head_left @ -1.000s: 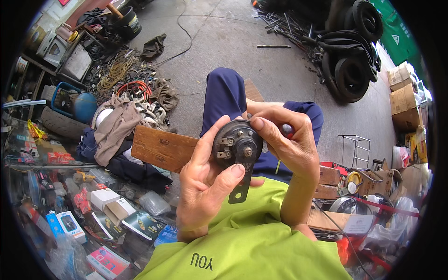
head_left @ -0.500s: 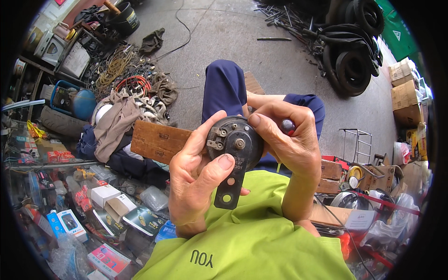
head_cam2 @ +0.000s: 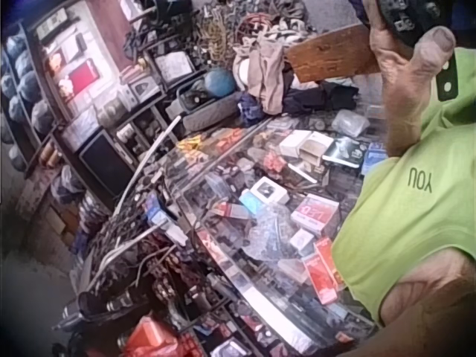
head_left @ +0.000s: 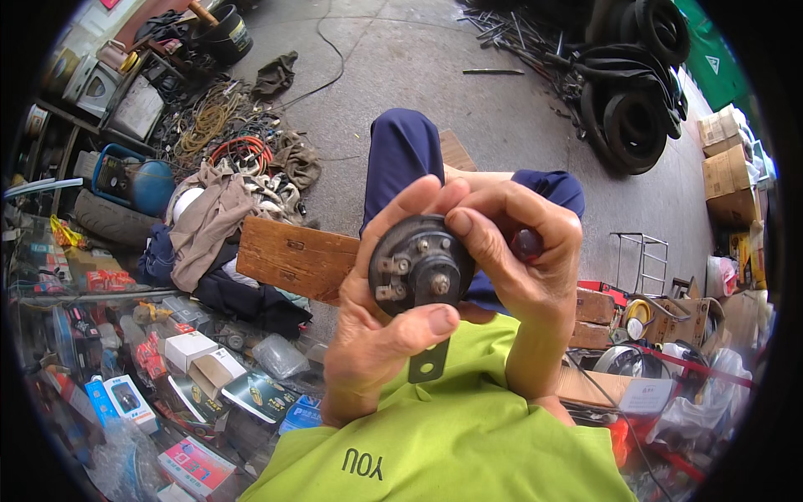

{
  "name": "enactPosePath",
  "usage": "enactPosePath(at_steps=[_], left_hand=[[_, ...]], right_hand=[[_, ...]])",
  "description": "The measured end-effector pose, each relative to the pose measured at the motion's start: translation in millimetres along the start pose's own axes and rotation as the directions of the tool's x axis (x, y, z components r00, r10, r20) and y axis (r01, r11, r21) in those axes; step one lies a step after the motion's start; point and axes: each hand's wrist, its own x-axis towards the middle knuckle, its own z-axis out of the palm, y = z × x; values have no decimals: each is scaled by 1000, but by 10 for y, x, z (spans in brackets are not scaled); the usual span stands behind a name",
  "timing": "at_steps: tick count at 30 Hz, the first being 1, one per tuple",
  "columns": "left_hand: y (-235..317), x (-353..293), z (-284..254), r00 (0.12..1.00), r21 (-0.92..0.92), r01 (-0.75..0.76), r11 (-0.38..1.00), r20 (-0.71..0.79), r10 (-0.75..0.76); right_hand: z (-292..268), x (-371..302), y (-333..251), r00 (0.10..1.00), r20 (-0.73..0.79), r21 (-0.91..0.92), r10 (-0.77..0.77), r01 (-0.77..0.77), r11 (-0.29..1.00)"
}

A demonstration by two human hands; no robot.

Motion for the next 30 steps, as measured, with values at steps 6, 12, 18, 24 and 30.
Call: enactPosePath(at_steps=[6, 12, 18, 24, 30], left_hand=[[48, 16, 33, 993, -56, 84, 995, -76, -88], [57, -14, -28, 988, 126, 76, 989, -141, -58], [-34, -15, -26, 989, 149, 121, 981, -106, -106], [-25, -17, -11, 982, 138, 161, 977, -123, -144], [-57, -33, -5, 985, 157, 161, 974, -83, -149]], right_hand=[[-123, -185, -251, 922, -317, -164, -224, 179, 970], [-739, -615, -900, 643, -629, 404, -437, 750, 524], [-624, -582, -931, 559, -733, 509, -387, 829, 233], [-594, -502, -892, 575, -736, 534, -358, 818, 216], [-728, -664, -841, 665, -654, 624, -360, 744, 240]])
